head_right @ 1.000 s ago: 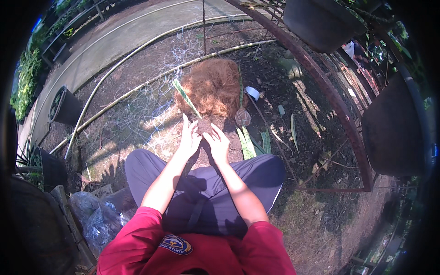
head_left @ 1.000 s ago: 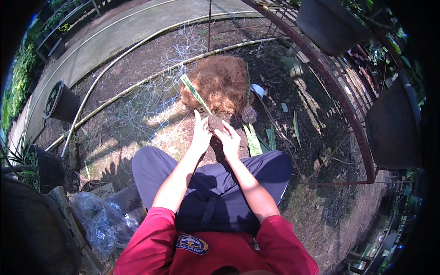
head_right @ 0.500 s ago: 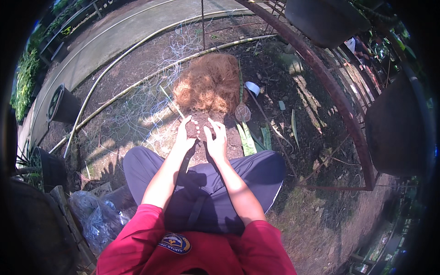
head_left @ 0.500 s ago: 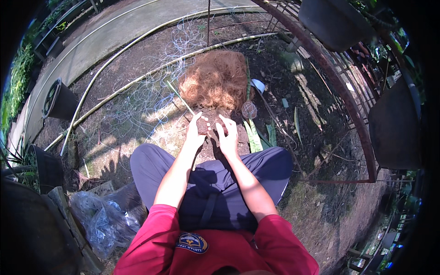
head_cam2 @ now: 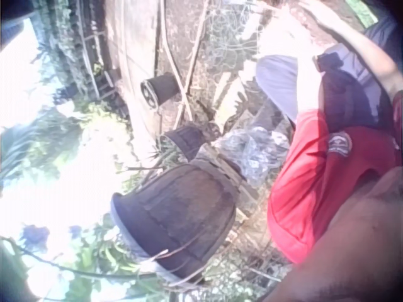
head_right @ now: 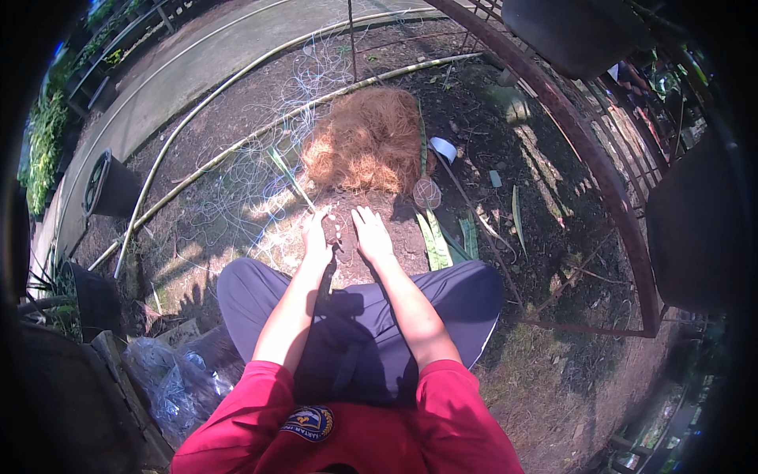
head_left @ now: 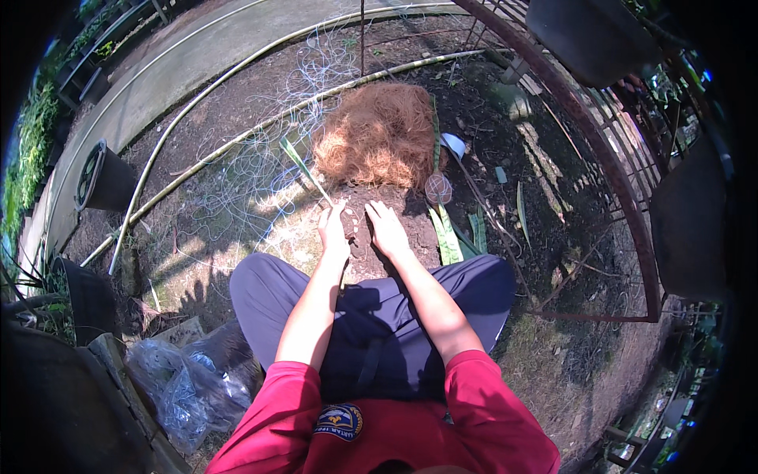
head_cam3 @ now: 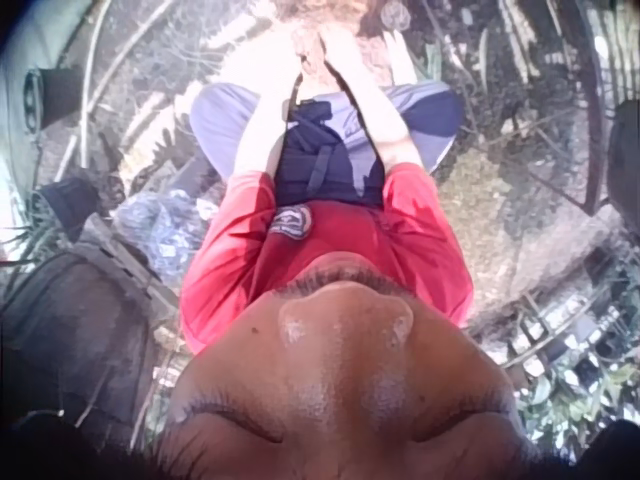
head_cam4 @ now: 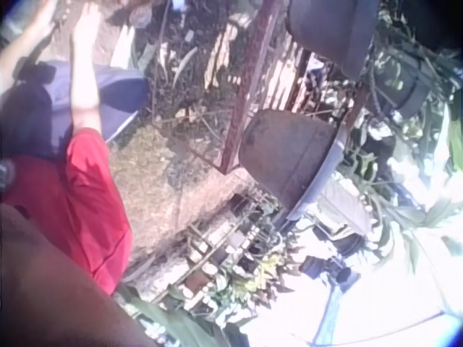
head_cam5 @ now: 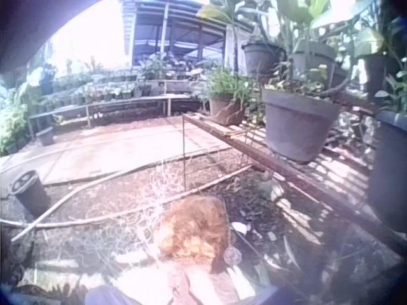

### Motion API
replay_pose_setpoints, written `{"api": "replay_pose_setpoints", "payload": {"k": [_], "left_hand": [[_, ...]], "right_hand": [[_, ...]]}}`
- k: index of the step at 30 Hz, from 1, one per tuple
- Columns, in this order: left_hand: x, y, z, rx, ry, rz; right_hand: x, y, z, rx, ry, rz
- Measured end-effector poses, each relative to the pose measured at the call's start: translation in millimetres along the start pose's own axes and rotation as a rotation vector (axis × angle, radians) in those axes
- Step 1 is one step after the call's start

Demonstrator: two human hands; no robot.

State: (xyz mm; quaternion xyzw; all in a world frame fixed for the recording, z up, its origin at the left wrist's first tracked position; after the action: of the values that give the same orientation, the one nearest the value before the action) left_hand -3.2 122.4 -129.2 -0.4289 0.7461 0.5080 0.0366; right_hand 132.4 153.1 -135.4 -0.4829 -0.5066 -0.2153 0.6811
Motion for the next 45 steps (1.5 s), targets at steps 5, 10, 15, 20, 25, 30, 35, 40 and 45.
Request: {"api": "replay_pose_setpoints", "payload": {"k": [5, 10, 15, 20, 25, 30, 35, 40, 45], "left_hand": [[-10.5, -4.9, -0.7, 0.115, -0.063, -0.095], [-22.4, -7.6, -2.2, 0.269, -0.213, -0.303], [-35.7, -6.0, -12.5, 0.332, -0.307, -0.249], [-47.7, -7.9, -22.0, 0.332, -0.370, -0.171], [-36.7, -11.1, -23.7, 0.286, -0.468, -0.048], [-46.7, -15.4, -34.2, 0.223, -0.429, 0.104], [-37.0, -12.2, -26.6, 0.175, -0.356, 0.102], [-16.7, -5.1, -10.4, 0.031, -0.149, 0.043], [-10.5, -8.0, -6.3, 0.020, -0.126, 0.045]], "right_hand": [[-17.7, -8.3, 28.4, 0.092, -0.137, -0.067], [-1.2, -20.7, 26.1, 0.119, -0.142, -0.173], [-11.6, 1.0, 16.3, 0.053, -0.167, -0.183], [-27.4, 39.7, 14.8, -0.057, -0.166, -0.300], [59.4, 39.4, -2.9, -0.347, 0.165, 0.398], [44.8, 88.0, -25.2, -0.582, 0.215, 1.344], [34.4, 99.0, -38.8, -0.685, 0.281, 1.570], [71.7, 76.3, -35.3, -0.431, 0.325, 0.243], [40.3, 23.1, -23.2, -0.172, 0.045, 0.267]]}}
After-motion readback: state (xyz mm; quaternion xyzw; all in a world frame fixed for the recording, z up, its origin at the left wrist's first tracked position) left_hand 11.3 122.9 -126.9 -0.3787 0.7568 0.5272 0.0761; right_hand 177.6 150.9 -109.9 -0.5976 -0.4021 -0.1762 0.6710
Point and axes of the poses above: each hand's wrist, its own z-axis towards the middle knuckle, its own x-axis out of the back of the hand, y = z × x, the point moved 7 cm from there along z, towards the middle knuckle, and after that the axes turned 1 degree about -z, right-handed, at the moved point
